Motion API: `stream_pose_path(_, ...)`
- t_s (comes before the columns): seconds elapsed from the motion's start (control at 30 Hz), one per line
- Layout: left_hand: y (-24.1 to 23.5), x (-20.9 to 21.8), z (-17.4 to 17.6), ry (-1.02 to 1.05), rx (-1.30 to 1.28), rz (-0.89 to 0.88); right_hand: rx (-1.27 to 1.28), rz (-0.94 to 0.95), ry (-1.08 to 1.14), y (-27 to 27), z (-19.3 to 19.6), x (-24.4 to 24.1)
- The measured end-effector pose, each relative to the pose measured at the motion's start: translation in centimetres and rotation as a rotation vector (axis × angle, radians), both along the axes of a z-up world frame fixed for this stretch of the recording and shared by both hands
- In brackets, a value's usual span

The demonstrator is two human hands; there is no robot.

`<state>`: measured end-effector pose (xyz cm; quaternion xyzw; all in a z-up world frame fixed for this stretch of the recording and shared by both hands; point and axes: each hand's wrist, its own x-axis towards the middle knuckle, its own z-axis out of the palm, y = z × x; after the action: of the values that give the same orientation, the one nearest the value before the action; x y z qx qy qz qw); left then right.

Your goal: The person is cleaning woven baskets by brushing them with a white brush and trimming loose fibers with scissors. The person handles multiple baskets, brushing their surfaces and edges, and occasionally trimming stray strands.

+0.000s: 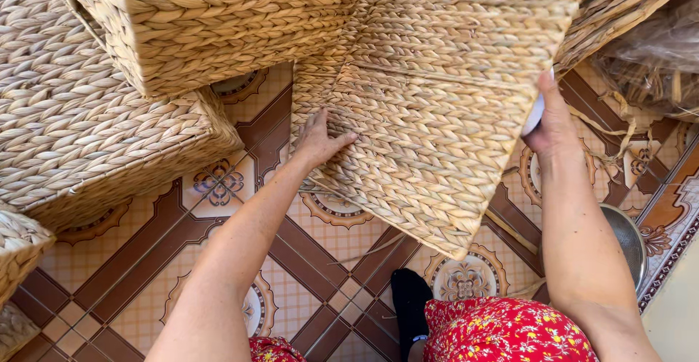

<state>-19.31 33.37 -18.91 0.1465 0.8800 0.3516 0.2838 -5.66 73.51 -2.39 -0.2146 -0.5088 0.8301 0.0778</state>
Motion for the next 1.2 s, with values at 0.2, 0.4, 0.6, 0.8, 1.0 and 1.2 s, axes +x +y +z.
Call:
stream_pose_path(0.2, -0.1, -1.6, -1.4, -0.153, 0.027, 0.142, 0.041, -0.030, -0.216, 3.5, -4.2, 2.9)
stream_pose_path(0.4, -0.3, -1.8, -1.3, -0.236, 0.189, 0.217, 0.006, 0.102, -0.073, 4.3, -4.9, 6.2)
stream_pose_path(0.6, -0.7, -1.8, 1.3, -0.620, 0.311, 0.158, 0.150, 0.156, -0.013, 5.3, 0.0, 9.8)
stream_pose_path(0.8, 1.1, 0.1, 2.6, -0.525, 0.656, 0.214, 0.208, 0.209, -0.037, 4.6, 3.2, 10.9)
stream_pose_path(1.0, -3.4, 0.7, 5.4, -0.443, 0.972, 0.390, 0.213, 0.254, 0.062, 3.4, 3.6, 9.2)
stream_pose_path(1.2, -14.7, 1.0, 11.4, -0.256, 1.159, 0.490, 0.192, 0.387, 0.021, -2.8, 0.3, 2.4)
